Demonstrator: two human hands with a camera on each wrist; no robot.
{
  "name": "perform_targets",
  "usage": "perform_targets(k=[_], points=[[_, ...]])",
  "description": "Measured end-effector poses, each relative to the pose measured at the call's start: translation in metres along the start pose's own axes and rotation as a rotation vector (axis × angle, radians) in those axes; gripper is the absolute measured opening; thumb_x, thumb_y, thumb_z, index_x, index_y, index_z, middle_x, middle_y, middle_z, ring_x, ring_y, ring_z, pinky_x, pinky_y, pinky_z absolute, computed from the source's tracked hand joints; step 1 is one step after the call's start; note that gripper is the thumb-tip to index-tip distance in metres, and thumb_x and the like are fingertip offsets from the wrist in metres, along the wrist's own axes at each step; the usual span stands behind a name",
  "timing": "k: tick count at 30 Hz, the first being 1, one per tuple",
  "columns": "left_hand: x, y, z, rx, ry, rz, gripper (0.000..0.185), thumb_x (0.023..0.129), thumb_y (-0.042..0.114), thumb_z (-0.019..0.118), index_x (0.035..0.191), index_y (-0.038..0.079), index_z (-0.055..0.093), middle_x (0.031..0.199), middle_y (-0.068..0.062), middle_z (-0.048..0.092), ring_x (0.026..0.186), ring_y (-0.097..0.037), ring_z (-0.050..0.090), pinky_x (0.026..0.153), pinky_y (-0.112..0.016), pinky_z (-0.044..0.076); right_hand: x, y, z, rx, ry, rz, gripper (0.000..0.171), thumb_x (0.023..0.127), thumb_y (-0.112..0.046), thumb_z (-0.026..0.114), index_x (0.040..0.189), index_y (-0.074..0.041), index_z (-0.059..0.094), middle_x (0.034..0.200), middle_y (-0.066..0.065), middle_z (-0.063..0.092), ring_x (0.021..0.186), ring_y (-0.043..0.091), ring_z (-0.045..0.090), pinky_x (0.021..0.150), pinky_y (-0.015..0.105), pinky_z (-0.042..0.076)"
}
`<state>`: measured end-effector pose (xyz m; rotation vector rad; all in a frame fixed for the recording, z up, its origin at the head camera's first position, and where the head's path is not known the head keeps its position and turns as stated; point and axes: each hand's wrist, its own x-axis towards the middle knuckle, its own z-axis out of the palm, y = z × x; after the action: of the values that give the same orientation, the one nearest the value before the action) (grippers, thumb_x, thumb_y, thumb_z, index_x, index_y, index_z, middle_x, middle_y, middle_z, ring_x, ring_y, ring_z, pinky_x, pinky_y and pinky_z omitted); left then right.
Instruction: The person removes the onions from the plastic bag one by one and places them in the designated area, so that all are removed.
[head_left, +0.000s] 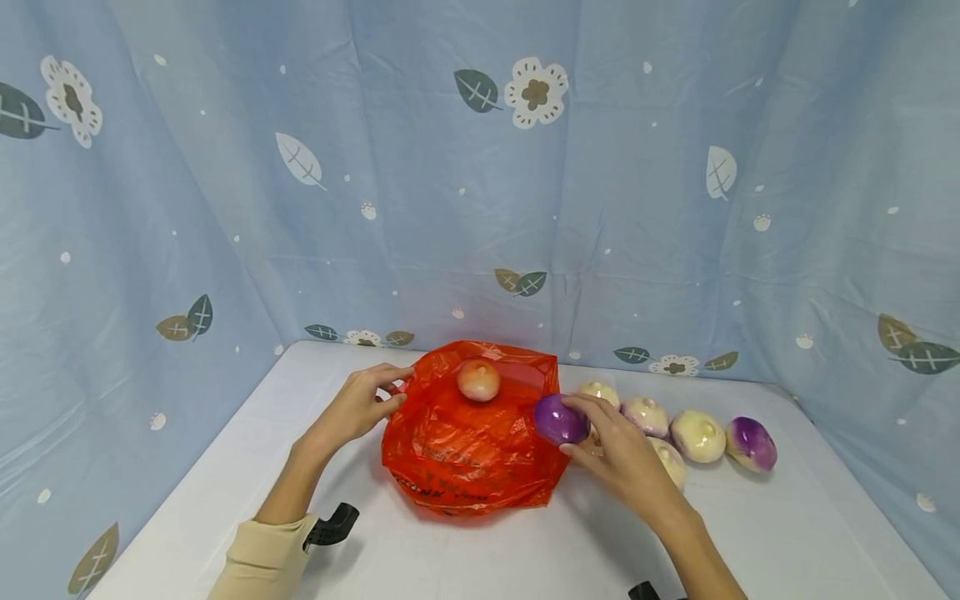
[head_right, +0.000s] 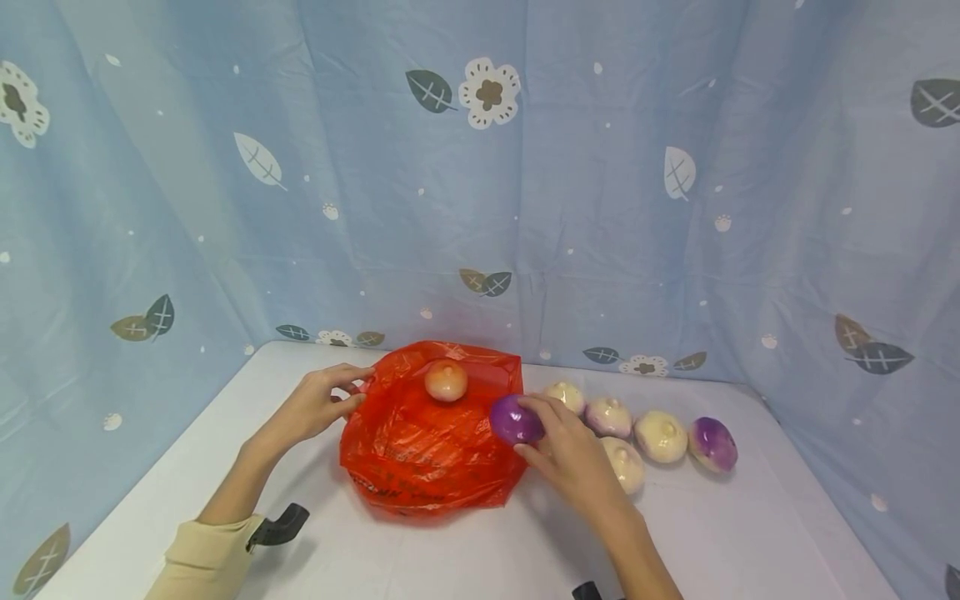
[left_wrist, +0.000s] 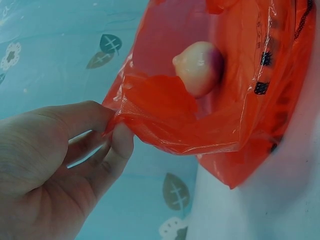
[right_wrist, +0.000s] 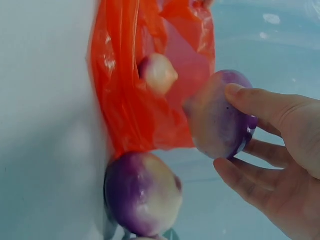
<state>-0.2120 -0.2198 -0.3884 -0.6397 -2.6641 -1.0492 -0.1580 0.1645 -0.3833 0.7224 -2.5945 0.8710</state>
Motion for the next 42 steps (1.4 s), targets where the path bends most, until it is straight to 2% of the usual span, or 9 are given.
perform_targets(k=[4,12,17,20,27,32,37,42], points=[[0.001,0.0,0.0,-0.003,0.001,0.004,0.039,0.087,-0.001,0.066,0.126,0.002,0.065,0.117,-0.013,0.069,0.087,-0.02,0.068,0.067,-0.022,0.059,-0.004,0.006,-0.006,-0.009,-0.007,0.023,0.059,0.079,-0.018,0.081,0.133,-0.015,0.056,0.135,0.006,0.058,0.111,0.022,0.063,0.082,0.035,0.06],[0.001,0.0,0.001,0.006,-0.006,-0.001,0.039,0.088,0.0,0.066,0.127,0.002,0.065,0.118,-0.013,0.069,0.088,-0.02,0.068,0.068,-0.022,0.059,-0.01,0.016,-0.017,-0.081,0.021,0.055,0.063,0.079,-0.024,0.082,0.135,-0.019,0.055,0.134,0.008,0.06,0.107,0.023,0.066,0.073,0.033,0.061],[0.001,0.0,0.001,0.015,-0.001,0.009,0.039,0.087,-0.001,0.066,0.126,0.002,0.065,0.117,-0.012,0.069,0.087,-0.02,0.068,0.068,-0.022,0.059,-0.015,0.022,-0.021,-0.141,0.059,0.046,0.063,0.076,-0.022,0.084,0.132,-0.017,0.057,0.13,0.009,0.062,0.097,0.02,0.063,0.069,0.028,0.059],[0.001,-0.001,0.002,0.017,0.001,0.017,0.039,0.087,-0.001,0.066,0.126,0.002,0.066,0.117,-0.012,0.07,0.087,-0.02,0.069,0.067,-0.021,0.058,-0.018,0.027,-0.023,-0.14,0.06,0.034,0.063,0.075,-0.02,0.084,0.132,-0.015,0.056,0.128,0.01,0.061,0.096,0.02,0.062,0.068,0.026,0.058],[0.0,-0.001,0.002,0.008,-0.005,0.011,0.04,0.087,-0.002,0.065,0.126,0.001,0.065,0.118,-0.013,0.069,0.088,-0.021,0.069,0.066,-0.02,0.058,-0.028,0.038,-0.032,-0.146,0.074,0.0,0.06,0.077,-0.016,0.083,0.131,-0.013,0.056,0.126,0.008,0.062,0.098,0.021,0.066,0.07,0.034,0.061],[0.001,-0.001,0.002,0.005,-0.009,0.007,0.04,0.087,-0.002,0.065,0.127,0.001,0.064,0.118,-0.013,0.069,0.088,-0.02,0.069,0.066,-0.02,0.058,-0.034,0.043,-0.041,-0.13,0.076,0.012,0.06,0.078,-0.015,0.082,0.132,-0.012,0.056,0.129,0.01,0.06,0.104,0.027,0.065,0.071,0.036,0.061],[0.001,-0.002,0.003,0.006,-0.009,0.006,0.04,0.087,-0.002,0.066,0.127,0.001,0.064,0.117,-0.012,0.069,0.088,-0.02,0.069,0.066,-0.021,0.058,-0.038,0.05,-0.048,-0.146,0.088,0.01,0.06,0.078,-0.015,0.082,0.132,-0.013,0.056,0.127,0.007,0.061,0.097,0.014,0.06,0.07,0.029,0.059],[0.001,-0.002,0.002,0.014,-0.012,0.004,0.04,0.087,-0.001,0.066,0.127,0.002,0.065,0.118,-0.012,0.069,0.088,-0.02,0.069,0.067,-0.022,0.059,-0.043,0.058,-0.054,-0.152,0.134,-0.009,0.063,0.072,-0.013,0.085,0.13,-0.014,0.059,0.124,0.005,0.063,0.098,0.004,0.055,0.066,0.022,0.057]])
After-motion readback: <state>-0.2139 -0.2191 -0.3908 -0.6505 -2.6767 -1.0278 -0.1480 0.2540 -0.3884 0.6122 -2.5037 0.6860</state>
